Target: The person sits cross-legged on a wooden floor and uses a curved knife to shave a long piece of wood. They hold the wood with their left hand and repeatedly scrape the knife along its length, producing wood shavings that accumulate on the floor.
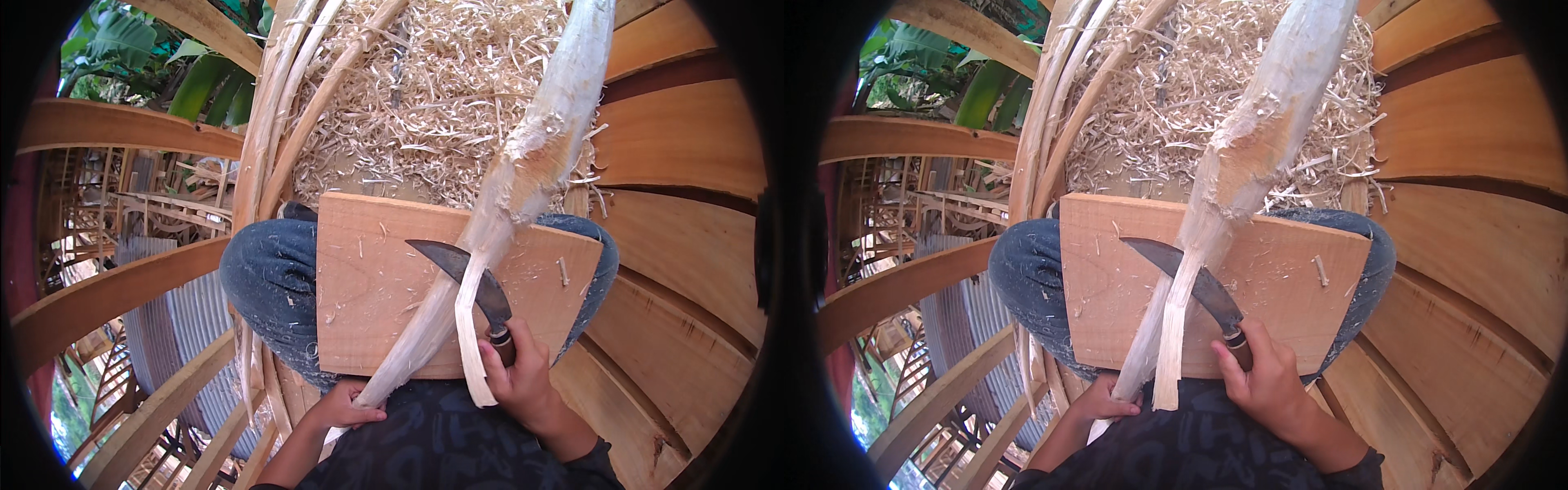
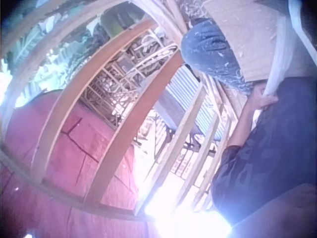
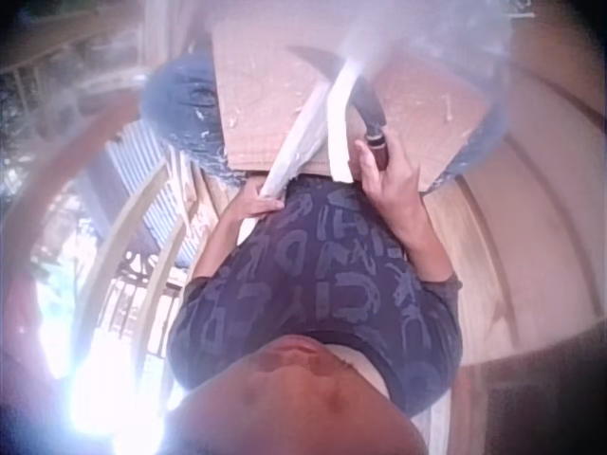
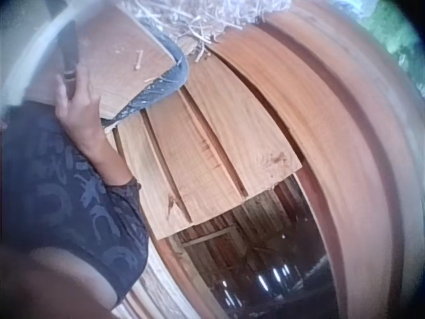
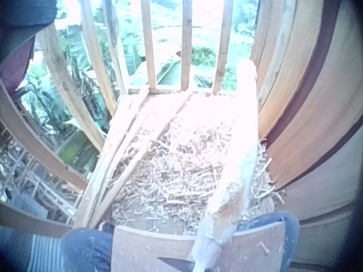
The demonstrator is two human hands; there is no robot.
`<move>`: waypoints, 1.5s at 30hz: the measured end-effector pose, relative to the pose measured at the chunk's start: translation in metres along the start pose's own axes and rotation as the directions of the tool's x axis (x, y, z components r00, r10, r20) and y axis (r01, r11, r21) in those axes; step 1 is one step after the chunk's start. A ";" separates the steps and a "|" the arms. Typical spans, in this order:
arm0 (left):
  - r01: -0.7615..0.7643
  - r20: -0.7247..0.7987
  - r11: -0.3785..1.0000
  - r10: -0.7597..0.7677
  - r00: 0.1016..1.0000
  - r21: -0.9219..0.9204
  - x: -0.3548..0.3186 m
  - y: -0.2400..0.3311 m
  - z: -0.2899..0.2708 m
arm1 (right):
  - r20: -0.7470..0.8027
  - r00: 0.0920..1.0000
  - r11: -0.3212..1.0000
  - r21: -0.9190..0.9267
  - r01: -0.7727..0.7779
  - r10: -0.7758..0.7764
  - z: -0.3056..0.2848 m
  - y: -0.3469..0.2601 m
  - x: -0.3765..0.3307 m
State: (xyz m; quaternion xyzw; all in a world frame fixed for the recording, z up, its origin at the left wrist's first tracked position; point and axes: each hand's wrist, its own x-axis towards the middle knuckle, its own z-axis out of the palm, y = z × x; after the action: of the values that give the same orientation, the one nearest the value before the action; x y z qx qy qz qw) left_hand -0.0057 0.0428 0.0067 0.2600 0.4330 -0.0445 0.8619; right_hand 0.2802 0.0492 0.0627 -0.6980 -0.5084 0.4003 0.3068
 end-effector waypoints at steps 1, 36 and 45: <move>-0.010 0.002 1.000 0.010 1.000 -0.002 0.000 0.000 0.000 | -0.009 1.000 1.000 -0.021 0.023 -0.023 0.001 0.001 0.001; 0.004 -0.015 1.000 -0.004 1.000 0.002 -0.001 -0.002 0.001 | 0.074 0.996 0.980 0.191 -0.064 0.050 -0.011 -0.001 0.013; -0.018 -0.013 1.000 0.019 1.000 0.016 0.000 -0.004 0.000 | -0.001 0.993 0.986 -0.121 0.116 -0.117 -0.003 0.002 0.009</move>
State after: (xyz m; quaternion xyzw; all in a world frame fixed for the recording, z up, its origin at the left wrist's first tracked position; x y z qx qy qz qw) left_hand -0.0072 0.0399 0.0052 0.2713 0.4360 -0.0384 0.8572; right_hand 0.2850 0.0574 0.0603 -0.6860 -0.5702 0.3475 0.2889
